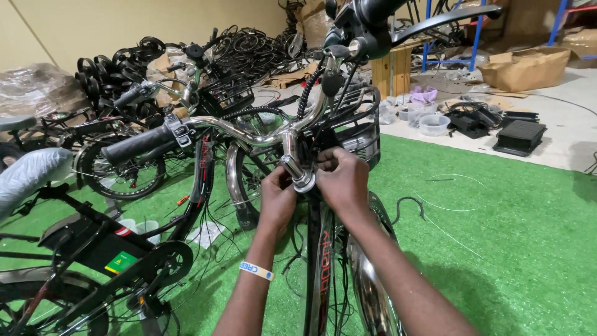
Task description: Routing, connecting, and securing electrical cables on a bicycle using zip ties and pliers.
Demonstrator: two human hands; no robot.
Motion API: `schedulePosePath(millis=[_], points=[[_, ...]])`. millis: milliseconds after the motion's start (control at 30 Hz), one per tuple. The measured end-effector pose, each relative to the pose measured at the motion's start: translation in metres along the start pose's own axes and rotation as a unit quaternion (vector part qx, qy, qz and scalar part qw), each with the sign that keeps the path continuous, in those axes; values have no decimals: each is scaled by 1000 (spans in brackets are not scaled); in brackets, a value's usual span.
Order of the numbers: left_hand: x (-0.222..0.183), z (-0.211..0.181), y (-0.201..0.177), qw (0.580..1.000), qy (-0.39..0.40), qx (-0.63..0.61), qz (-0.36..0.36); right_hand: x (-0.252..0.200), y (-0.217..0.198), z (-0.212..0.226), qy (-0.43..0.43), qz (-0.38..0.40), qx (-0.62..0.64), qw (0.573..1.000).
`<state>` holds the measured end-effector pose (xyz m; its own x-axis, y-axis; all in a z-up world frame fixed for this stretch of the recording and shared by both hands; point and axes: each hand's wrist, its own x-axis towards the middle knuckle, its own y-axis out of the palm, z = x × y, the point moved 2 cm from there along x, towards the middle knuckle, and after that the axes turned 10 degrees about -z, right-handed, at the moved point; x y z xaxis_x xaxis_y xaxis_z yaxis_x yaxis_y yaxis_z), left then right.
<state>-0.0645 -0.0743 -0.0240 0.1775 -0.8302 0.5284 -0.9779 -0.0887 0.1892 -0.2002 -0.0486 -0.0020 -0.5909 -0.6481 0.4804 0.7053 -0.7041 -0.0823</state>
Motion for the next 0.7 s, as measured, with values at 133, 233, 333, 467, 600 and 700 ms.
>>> schedulePosePath(millis=[133, 233, 333, 467, 600, 700], points=[[-1, 8, 4, 1000, 9, -22, 10, -21, -18, 24, -20, -24, -19, 999], [-3, 17, 2, 999, -1, -43, -4, -15, -11, 17, -29, -14, 3, 999], [-1, 5, 1, 999, -46, -27, -8, -15, -11, 12, 20, 24, -12, 999], [13, 19, -6, 999, -44, 2, 21, -5, -3, -6, 55, 51, -37, 996], [24, 27, -13, 994, -7, 76, 78, -4, -2, -12, 52, 50, 15, 997], [26, 22, -11, 990, 2, 107, 89, -2, 1, -20, 65, 63, 34, 995]])
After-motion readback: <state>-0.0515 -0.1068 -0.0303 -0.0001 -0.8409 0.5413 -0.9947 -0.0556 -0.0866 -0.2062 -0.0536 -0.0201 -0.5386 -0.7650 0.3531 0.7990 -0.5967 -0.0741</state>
